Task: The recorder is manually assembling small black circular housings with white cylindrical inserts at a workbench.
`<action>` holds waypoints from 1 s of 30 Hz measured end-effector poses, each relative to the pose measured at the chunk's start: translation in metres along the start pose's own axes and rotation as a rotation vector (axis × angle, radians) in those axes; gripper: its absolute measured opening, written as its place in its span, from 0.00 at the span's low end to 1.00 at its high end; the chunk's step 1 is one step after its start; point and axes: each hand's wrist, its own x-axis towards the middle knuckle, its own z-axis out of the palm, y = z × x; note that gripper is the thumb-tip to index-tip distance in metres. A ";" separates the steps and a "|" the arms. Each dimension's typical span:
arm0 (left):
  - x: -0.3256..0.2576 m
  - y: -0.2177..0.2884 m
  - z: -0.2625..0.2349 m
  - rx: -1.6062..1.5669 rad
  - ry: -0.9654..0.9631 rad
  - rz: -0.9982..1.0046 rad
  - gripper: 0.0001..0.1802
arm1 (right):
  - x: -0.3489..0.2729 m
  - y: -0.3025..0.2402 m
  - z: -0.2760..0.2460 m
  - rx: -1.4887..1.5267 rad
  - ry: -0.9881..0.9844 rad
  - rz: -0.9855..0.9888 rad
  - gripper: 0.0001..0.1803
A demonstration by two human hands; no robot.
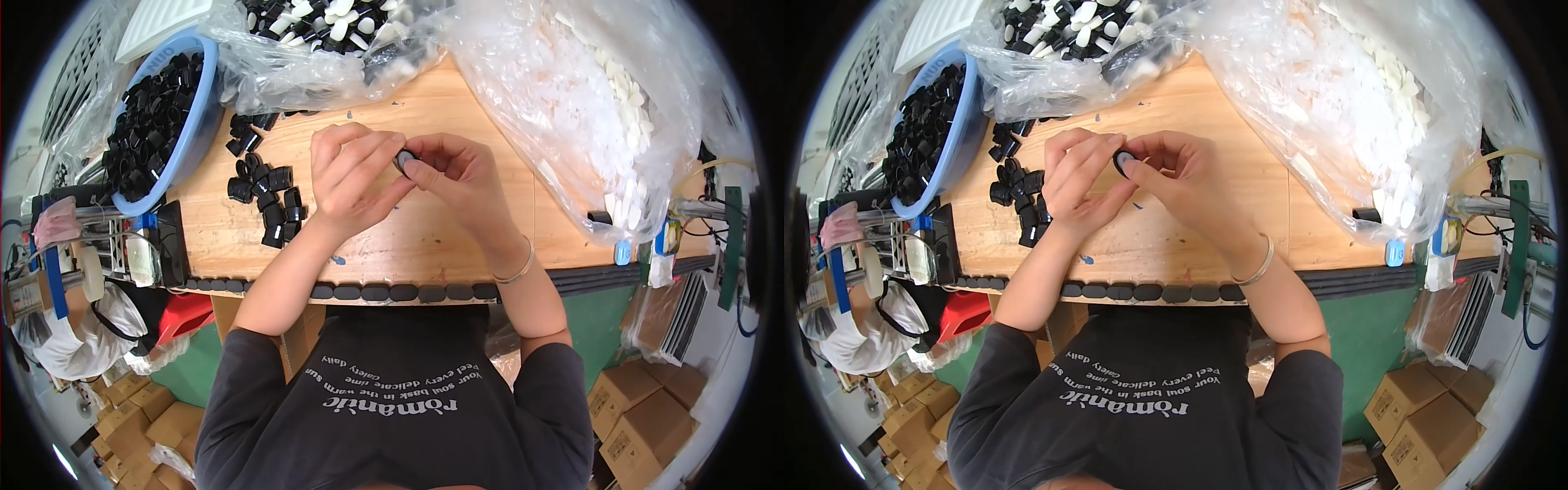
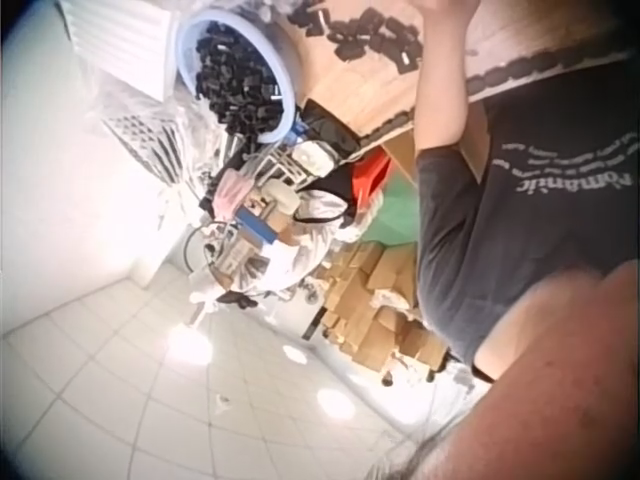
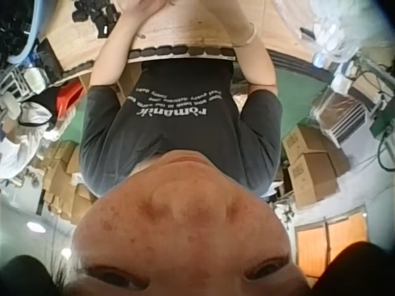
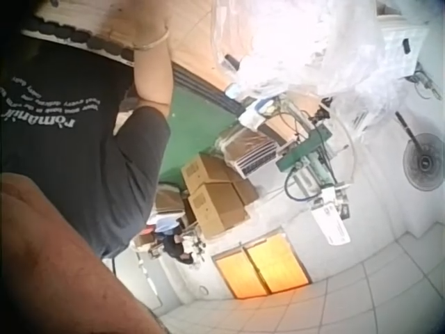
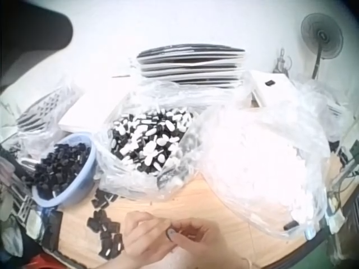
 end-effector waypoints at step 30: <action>0.000 0.005 0.003 -0.042 -0.032 0.019 0.26 | 0.003 0.005 -0.001 0.006 0.057 -0.021 0.08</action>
